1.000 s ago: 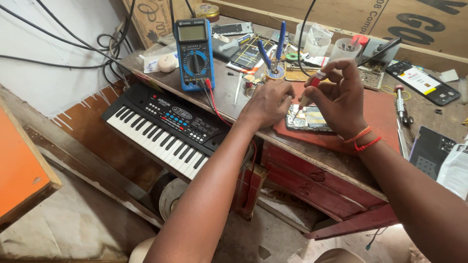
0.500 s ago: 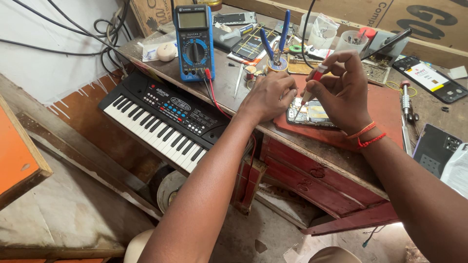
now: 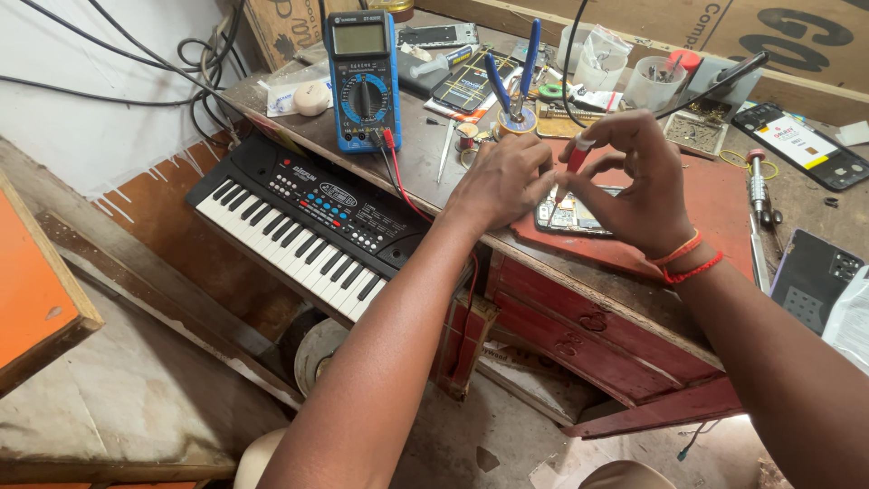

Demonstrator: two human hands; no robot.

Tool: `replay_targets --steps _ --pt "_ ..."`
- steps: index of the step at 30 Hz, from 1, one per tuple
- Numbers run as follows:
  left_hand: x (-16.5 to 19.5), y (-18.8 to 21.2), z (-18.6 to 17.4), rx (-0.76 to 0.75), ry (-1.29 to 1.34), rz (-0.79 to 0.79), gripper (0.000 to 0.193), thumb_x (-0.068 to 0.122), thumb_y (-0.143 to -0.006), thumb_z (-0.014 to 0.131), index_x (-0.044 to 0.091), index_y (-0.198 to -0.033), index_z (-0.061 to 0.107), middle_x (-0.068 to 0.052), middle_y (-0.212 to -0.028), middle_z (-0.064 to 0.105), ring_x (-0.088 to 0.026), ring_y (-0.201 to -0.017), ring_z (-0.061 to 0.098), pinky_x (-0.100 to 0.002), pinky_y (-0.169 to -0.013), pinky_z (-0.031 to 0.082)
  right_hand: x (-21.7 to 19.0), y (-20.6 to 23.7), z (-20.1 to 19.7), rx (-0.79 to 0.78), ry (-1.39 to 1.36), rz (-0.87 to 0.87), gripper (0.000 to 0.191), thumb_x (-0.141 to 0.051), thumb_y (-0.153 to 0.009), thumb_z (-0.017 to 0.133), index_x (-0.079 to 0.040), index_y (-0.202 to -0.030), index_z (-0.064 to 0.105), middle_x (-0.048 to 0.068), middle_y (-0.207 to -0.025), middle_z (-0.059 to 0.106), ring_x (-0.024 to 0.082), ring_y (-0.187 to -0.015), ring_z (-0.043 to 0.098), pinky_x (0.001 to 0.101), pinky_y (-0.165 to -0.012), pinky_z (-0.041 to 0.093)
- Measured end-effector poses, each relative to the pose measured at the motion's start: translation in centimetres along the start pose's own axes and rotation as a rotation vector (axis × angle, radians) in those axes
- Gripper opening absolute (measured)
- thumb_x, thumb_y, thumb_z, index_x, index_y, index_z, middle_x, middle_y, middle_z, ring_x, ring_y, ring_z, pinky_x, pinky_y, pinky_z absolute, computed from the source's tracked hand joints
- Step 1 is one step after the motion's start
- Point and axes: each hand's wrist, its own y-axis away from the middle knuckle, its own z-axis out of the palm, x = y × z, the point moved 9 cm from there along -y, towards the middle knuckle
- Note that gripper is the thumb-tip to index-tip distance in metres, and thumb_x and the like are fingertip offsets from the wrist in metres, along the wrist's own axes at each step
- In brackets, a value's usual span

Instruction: The person holds a disassembled smartphone on a red mat and uses a red-handled screwdriver to work on its internal board, steadying the phone with the other hand. They reposition the phone and continue prying and adjusting components on the board throughout the clip.

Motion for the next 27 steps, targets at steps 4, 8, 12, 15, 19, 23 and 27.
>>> replay_targets --steps 4,8,12,15,19,23,27 --pt "-0.2 -0.2 0.4 -0.034 -0.011 -0.028 0.022 0.035 -0.096 0.063 0.013 -0.099 0.065 -0.004 -0.100 0.064 -0.022 -0.104 0.063 -0.044 -0.094 0.042 0.0 0.2 0.1 0.029 -0.032 -0.003 0.049 0.001 -0.090 0.085 -0.003 -0.124 0.050 0.008 -0.119 0.062 0.014 -0.108 0.067 0.0253 -0.084 0.062" --pt "-0.1 -0.1 0.1 -0.020 -0.002 -0.008 0.021 0.034 -0.095 0.064 0.013 -0.099 0.065 -0.004 -0.102 0.064 -0.023 -0.107 0.063 -0.044 -0.095 0.043 0.8 0.1 -0.3 0.070 -0.107 0.032 0.044 0.002 -0.093 0.082 -0.001 -0.125 0.052 0.009 -0.112 0.065 0.013 -0.104 0.070 0.0275 -0.089 0.064" --pt "0.0 -0.1 0.0 -0.012 0.027 -0.009 0.022 0.035 -0.097 0.063 0.013 -0.100 0.066 -0.004 -0.102 0.065 -0.023 -0.107 0.064 -0.044 -0.095 0.043 1.5 0.0 -0.4 0.065 -0.237 0.113 0.036 0.004 -0.098 0.078 0.000 -0.124 0.053 0.010 -0.113 0.065 0.016 -0.110 0.072 0.0322 -0.097 0.066" --pt "0.1 -0.1 0.0 -0.008 0.010 0.005 0.022 0.033 -0.094 0.064 0.013 -0.104 0.066 -0.005 -0.100 0.065 -0.023 -0.105 0.064 -0.045 -0.092 0.044 1.6 -0.1 0.0 0.010 -0.331 0.144 0.034 0.004 -0.099 0.075 -0.001 -0.122 0.051 0.012 -0.114 0.068 0.018 -0.115 0.071 0.0322 -0.100 0.065" --pt "0.3 0.0 -0.5 0.054 0.051 0.059 0.023 0.031 -0.091 0.066 0.014 -0.106 0.068 -0.006 -0.101 0.065 -0.026 -0.102 0.064 -0.046 -0.089 0.045 1.9 -0.3 0.1 -0.012 -0.384 0.169 0.034 0.006 -0.098 0.073 -0.001 -0.122 0.051 0.014 -0.117 0.069 0.020 -0.116 0.071 0.0328 -0.102 0.063" --pt "0.0 0.0 -0.3 0.057 0.028 0.042 0.020 0.033 -0.093 0.066 0.013 -0.099 0.067 -0.005 -0.100 0.067 -0.026 -0.100 0.065 -0.046 -0.087 0.047 2.4 -0.3 0.2 -0.055 -0.532 0.213 0.032 0.005 -0.099 0.072 -0.003 -0.122 0.052 0.015 -0.117 0.071 0.019 -0.113 0.072 0.0333 -0.101 0.063" --pt "0.0 0.1 -0.3 0.043 0.045 0.044 0.020 0.031 -0.093 0.065 0.012 -0.101 0.067 -0.006 -0.099 0.065 -0.025 -0.098 0.065 -0.045 -0.086 0.046 2.8 0.1 0.2 -0.045 -0.661 0.209 0.034 0.002 -0.097 0.075 -0.005 -0.123 0.054 0.013 -0.120 0.069 0.018 -0.115 0.070 0.0326 -0.103 0.062"
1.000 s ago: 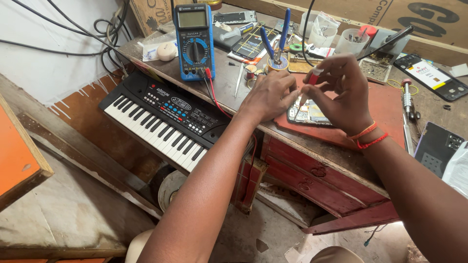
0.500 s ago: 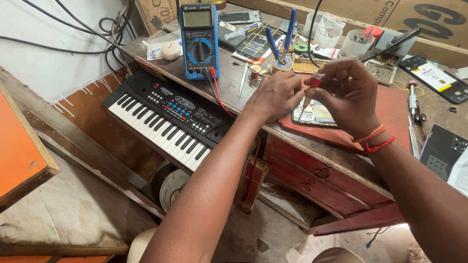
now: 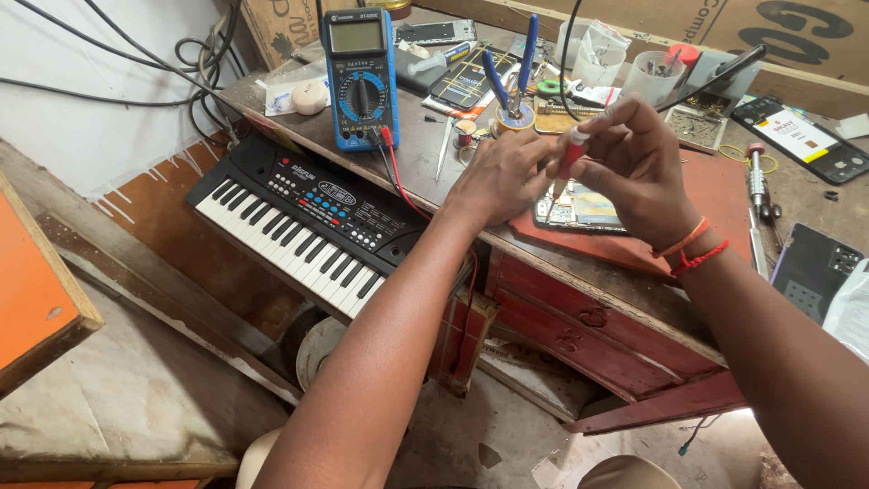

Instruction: The person holds a disassembled smartphone on a red mat and uses a red-handled screwdriver to work on its internal board, steadying the phone with the other hand. They reposition the phone and continue prying and adjusting components on the board throughout the clip.

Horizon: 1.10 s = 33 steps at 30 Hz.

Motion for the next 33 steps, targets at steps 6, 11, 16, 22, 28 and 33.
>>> replay_targets --steps 6,11,16,22,28,33 --pt "0.1 0.0 0.0 -0.012 -0.013 -0.008 0.020 0.031 -0.095 0.064 0.012 -0.098 0.066 -0.005 -0.096 0.064 -0.024 -0.097 0.065 -0.045 -0.089 0.044 0.3 0.0 -1.8 0.147 0.219 -0.083 0.033 0.009 -0.093 0.083 -0.001 -0.110 0.057 0.009 -0.115 0.064 0.018 -0.106 0.069 0.0322 -0.093 0.063" --pt "-0.1 -0.1 0.1 -0.027 -0.014 -0.032 0.021 0.032 -0.096 0.064 0.012 -0.098 0.065 -0.006 -0.096 0.064 -0.024 -0.098 0.064 -0.045 -0.090 0.044 0.6 -0.3 -2.1 0.147 0.053 0.001 0.031 0.005 -0.094 0.079 -0.005 -0.110 0.055 0.009 -0.117 0.067 0.022 -0.117 0.073 0.0354 -0.099 0.067" --pt "0.0 -0.1 0.2 -0.042 -0.024 -0.024 0.020 0.031 -0.092 0.064 0.012 -0.099 0.065 -0.005 -0.097 0.064 -0.024 -0.099 0.064 -0.045 -0.089 0.043 0.2 -0.3 -1.1 0.085 -0.065 0.000 0.026 0.005 -0.095 0.075 -0.005 -0.111 0.057 0.012 -0.114 0.069 0.020 -0.109 0.072 0.0333 -0.098 0.064" --pt "-0.1 -0.1 0.3 -0.042 -0.016 -0.027 0.020 0.032 -0.095 0.064 0.012 -0.099 0.065 -0.005 -0.097 0.064 -0.023 -0.100 0.065 -0.045 -0.091 0.043 -0.1 -0.4 -2.1 0.170 0.035 -0.052 0.025 0.009 -0.099 0.076 -0.004 -0.111 0.059 0.010 -0.108 0.067 0.019 -0.103 0.071 0.0333 -0.096 0.063" --pt "0.0 0.0 0.0 -0.016 -0.008 -0.013 0.022 0.032 -0.094 0.065 0.010 -0.099 0.066 -0.006 -0.098 0.064 -0.025 -0.100 0.064 -0.046 -0.090 0.044 -0.4 -0.3 -1.9 0.132 0.009 -0.079 0.021 0.008 -0.096 0.075 -0.004 -0.106 0.061 0.011 -0.106 0.069 0.018 -0.101 0.070 0.0310 -0.090 0.062" --pt "-0.1 -0.1 0.0 -0.029 -0.012 -0.031 0.020 0.031 -0.094 0.065 0.012 -0.098 0.066 -0.005 -0.096 0.064 -0.024 -0.101 0.064 -0.045 -0.090 0.044 -0.6 -0.4 -2.1 0.148 -0.027 -0.073 0.014 0.009 -0.101 0.075 0.000 -0.104 0.064 0.014 -0.104 0.072 0.020 -0.101 0.072 0.0348 -0.094 0.064"
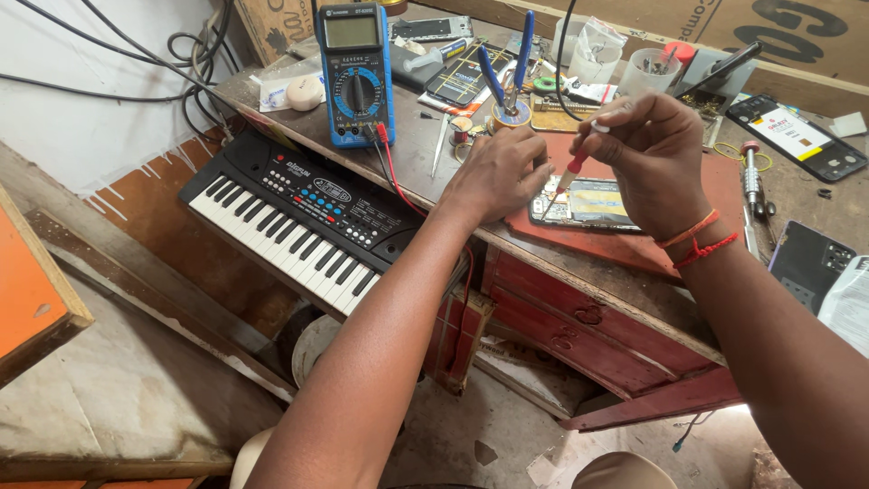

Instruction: The person holds a disassembled smartphone on a red mat and uses a red-handled screwdriver to work on its internal board, steadying the phone with the other hand. They reposition the phone and continue prying and adjusting components on the board throughout the clip.

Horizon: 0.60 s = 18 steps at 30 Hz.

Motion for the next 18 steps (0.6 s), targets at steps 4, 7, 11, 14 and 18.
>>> replay_targets --steps 4,7,11,14,18 --pt "0.0 0.1 -0.1 -0.005 0.011 -0.006 0.021 0.032 -0.094 0.065 0.012 -0.099 0.066 -0.005 -0.097 0.064 -0.024 -0.100 0.064 -0.045 -0.091 0.044 0.6 0.2 0.2 -0.017 -0.091 0.079 0.019 0.007 -0.096 0.075 -0.002 -0.109 0.064 0.016 -0.104 0.074 0.022 -0.101 0.074 0.0350 -0.092 0.064" --pt "0.3 0.1 -0.3 0.015 0.010 0.009 0.021 0.031 -0.094 0.065 0.012 -0.099 0.066 -0.005 -0.098 0.064 -0.025 -0.100 0.064 -0.045 -0.089 0.044 0.7 0.1 0.3 -0.012 -0.047 0.066 0.026 0.009 -0.092 0.076 -0.004 -0.110 0.064 0.012 -0.108 0.073 0.021 -0.103 0.074 0.0363 -0.092 0.064" --pt "0.1 0.0 -0.1 -0.016 0.002 -0.017 0.021 0.032 -0.095 0.064 0.012 -0.100 0.066 -0.004 -0.096 0.063 -0.023 -0.098 0.064 -0.045 -0.091 0.043 0.7 0.2 0.2 -0.024 -0.073 0.054 0.023 0.009 -0.098 0.077 -0.003 -0.113 0.065 0.012 -0.107 0.071 0.021 -0.105 0.074 0.0344 -0.096 0.063" --pt "0.0 0.0 0.1 -0.031 0.004 -0.033 0.020 0.032 -0.095 0.063 0.013 -0.100 0.066 -0.004 -0.096 0.063 -0.022 -0.097 0.064 -0.044 -0.091 0.043 0.9 0.3 0.2 -0.041 -0.057 0.086 0.022 0.008 -0.098 0.075 -0.002 -0.116 0.065 0.014 -0.109 0.073 0.021 -0.107 0.074 0.0325 -0.097 0.062" --pt "0.2 0.0 -0.1 -0.007 -0.011 0.003 0.021 0.033 -0.095 0.063 0.012 -0.100 0.066 -0.005 -0.097 0.063 -0.024 -0.099 0.064 -0.045 -0.090 0.043 0.7 0.3 1.1 -0.123 -0.080 0.074 0.030 0.008 -0.092 0.076 -0.005 -0.116 0.064 0.013 -0.119 0.073 0.019 -0.113 0.072 0.0331 -0.099 0.063"
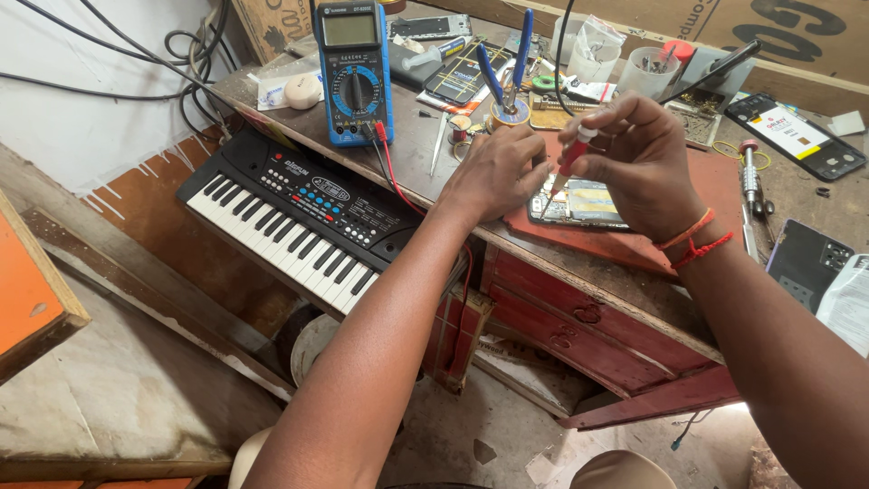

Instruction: The person holds a disassembled smartphone on a red mat and uses a red-handled screwdriver to work on its internal board, steadying the phone with the other hand. They reposition the phone and continue prying and adjusting components on the board throughout the clip.

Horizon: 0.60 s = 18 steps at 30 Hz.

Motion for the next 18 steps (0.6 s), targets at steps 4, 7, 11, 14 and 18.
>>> replay_targets --steps 4,7,11,14,18 --pt "-0.17 0.11 0.03 0.002 0.004 -0.006 0.021 0.033 -0.094 0.064 0.012 -0.099 0.066 -0.005 -0.098 0.063 -0.024 -0.100 0.064 -0.045 -0.091 0.043 -0.39 -0.03 -0.04 0.028 0.024 -0.021 0.027 0.009 -0.096 0.076 -0.005 -0.117 0.065 0.013 -0.109 0.071 0.019 -0.105 0.073 0.0342 -0.096 0.065" --pt "0.04 0.07 -0.08 0.024 0.021 0.014 0.020 0.032 -0.093 0.064 0.012 -0.100 0.066 -0.005 -0.098 0.064 -0.024 -0.100 0.064 -0.045 -0.090 0.043 -0.24 0.15 -0.26 0.045 0.014 0.033 0.026 0.008 -0.096 0.074 -0.003 -0.118 0.065 0.016 -0.110 0.073 0.020 -0.108 0.073 0.0323 -0.099 0.063" --pt "-0.09 0.14 -0.07 0.020 0.022 0.004 0.021 0.032 -0.094 0.064 0.012 -0.099 0.066 -0.005 -0.097 0.064 -0.024 -0.099 0.064 -0.045 -0.090 0.044 -0.15 0.08 0.12 0.017 -0.038 0.009 0.029 0.009 -0.095 0.076 -0.004 -0.119 0.065 0.011 -0.119 0.071 0.017 -0.112 0.070 0.0346 -0.103 0.063" --pt "-0.02 0.20 -0.15 0.034 0.023 0.014 0.021 0.032 -0.094 0.065 0.012 -0.099 0.066 -0.006 -0.098 0.064 -0.026 -0.099 0.064 -0.045 -0.089 0.044 -0.30 0.01 -0.15 0.045 0.025 -0.014 0.026 0.010 -0.096 0.077 -0.003 -0.115 0.065 0.010 -0.115 0.070 0.017 -0.108 0.070 0.0338 -0.098 0.061" --pt "0.09 0.20 -0.33 0.050 0.026 0.031 0.021 0.031 -0.094 0.065 0.011 -0.099 0.066 -0.006 -0.098 0.064 -0.027 -0.099 0.065 -0.045 -0.089 0.044 -0.31 0.15 -0.22 0.037 0.035 0.024 0.024 0.007 -0.097 0.075 -0.003 -0.117 0.066 0.013 -0.111 0.073 0.019 -0.111 0.072 0.0349 -0.107 0.059"
